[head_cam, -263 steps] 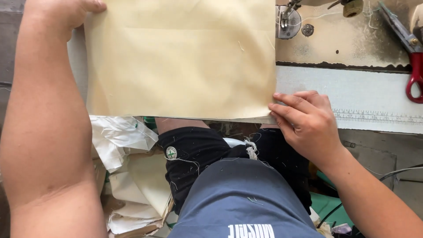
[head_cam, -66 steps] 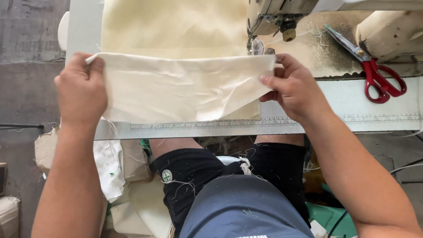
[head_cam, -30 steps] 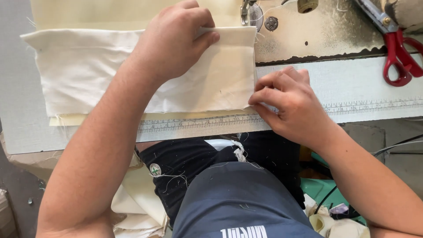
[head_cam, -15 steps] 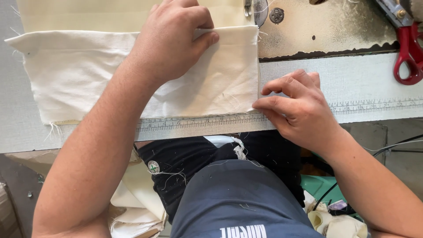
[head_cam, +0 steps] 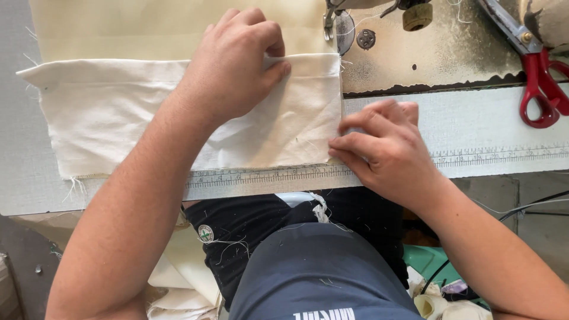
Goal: Sewing green straps onto a white fabric bag using an industrial sewing machine and trimming the edges with scissors.
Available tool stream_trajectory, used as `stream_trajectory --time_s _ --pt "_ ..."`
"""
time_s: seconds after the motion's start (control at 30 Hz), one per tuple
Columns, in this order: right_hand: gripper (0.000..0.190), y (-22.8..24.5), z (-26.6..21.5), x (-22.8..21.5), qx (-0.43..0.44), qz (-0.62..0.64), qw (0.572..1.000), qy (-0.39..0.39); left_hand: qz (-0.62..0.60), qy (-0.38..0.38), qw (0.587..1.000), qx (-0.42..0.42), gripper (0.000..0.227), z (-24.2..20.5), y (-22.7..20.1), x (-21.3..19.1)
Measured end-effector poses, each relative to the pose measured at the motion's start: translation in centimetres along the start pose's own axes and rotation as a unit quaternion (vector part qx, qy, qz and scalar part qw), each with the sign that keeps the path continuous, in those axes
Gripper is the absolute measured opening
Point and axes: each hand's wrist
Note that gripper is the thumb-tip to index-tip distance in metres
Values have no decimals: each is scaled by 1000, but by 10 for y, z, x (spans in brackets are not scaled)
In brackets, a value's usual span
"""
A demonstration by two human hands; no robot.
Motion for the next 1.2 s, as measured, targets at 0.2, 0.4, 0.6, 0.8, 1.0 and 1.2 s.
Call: stream_trajectory --time_s 0.2,0.4,0.6,0.8,1.0,1.2 --pt "32 -5 0 -2 56 -64 994 72 116 -65 964 232 29 6 -37 9" --pt "38 -4 2 -3 45 -98 992 62 172 -24 974 147 49 -23 -63 38" --pt "72 -14 10 -3 81 -112 981 135 100 33 991 84 62 -27 -63 36" --pt "72 -21 19 -3 66 -133 982 119 109 -2 990 87 62 -21 -56 37" --pt "72 -32 34 2 66 -146 981 106 120 -12 989 88 64 -9 -43 37" --pt "71 -27 36 1 86 -139 979 125 121 3 988 94 70 -7 -37 36"
Point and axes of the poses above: each hand's wrist, its own z-axis towards the middle knuckle, its own x-axis out of the palm, y = z × x, and after that the axes turned 12 degrees about x, right-handed
